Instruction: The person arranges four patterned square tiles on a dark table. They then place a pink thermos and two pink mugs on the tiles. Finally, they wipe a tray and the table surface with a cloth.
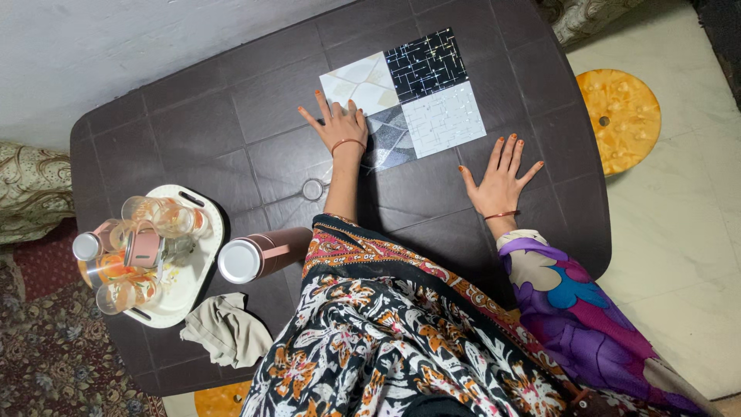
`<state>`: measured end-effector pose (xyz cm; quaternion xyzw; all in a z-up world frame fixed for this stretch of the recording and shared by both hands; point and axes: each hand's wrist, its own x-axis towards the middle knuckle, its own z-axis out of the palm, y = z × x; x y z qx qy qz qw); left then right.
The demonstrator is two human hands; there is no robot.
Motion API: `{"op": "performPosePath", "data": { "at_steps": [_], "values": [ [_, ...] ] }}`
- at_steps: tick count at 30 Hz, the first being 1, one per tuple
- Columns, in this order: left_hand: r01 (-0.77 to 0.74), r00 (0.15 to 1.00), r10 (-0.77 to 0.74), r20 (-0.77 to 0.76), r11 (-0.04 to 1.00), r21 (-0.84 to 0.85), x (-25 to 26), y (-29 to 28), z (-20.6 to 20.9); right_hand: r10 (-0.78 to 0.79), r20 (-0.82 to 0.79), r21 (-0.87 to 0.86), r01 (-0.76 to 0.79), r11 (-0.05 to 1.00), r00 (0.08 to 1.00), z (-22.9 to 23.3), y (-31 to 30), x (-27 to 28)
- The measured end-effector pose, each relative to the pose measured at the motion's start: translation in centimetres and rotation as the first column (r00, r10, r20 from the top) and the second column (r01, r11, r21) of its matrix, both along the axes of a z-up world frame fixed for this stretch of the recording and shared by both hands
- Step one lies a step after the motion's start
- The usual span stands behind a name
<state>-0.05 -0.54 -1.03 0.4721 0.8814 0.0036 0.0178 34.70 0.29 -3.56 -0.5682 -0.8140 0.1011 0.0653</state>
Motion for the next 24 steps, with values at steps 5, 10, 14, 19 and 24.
{"op": "performPosePath", "data": {
  "at_steps": [5,10,14,19,24],
  "values": [
    [0.006,1.0,-0.005,0.016,1.0,-0.018,-0.4,-0.1,-0.5,0.002,0.015,0.005,-0.002,1.0,1.0,-0.3,0.1,0.1],
    [0.013,1.0,-0.013,-0.013,1.0,-0.011,-0.4,-0.2,-1.0,0.009,0.034,0.014,-0.01,1.0,0.999,-0.5,0.2,0.2],
    [0.018,1.0,-0.018,-0.009,1.0,-0.02,-0.6,-0.4,-1.3,0.008,0.005,0.001,-0.008,1.0,1.0,0.0,0.0,0.0],
    [0.028,0.999,-0.029,-0.021,0.999,-0.024,-0.8,-0.4,-1.5,0.011,0.016,0.004,-0.011,1.0,1.0,0.1,0.0,0.0],
    [0.035,0.999,-0.035,-0.031,0.999,0.001,-0.8,-0.6,-1.8,0.008,0.017,0.01,-0.008,1.0,1.0,0.0,0.0,0.0]
  ]
}}
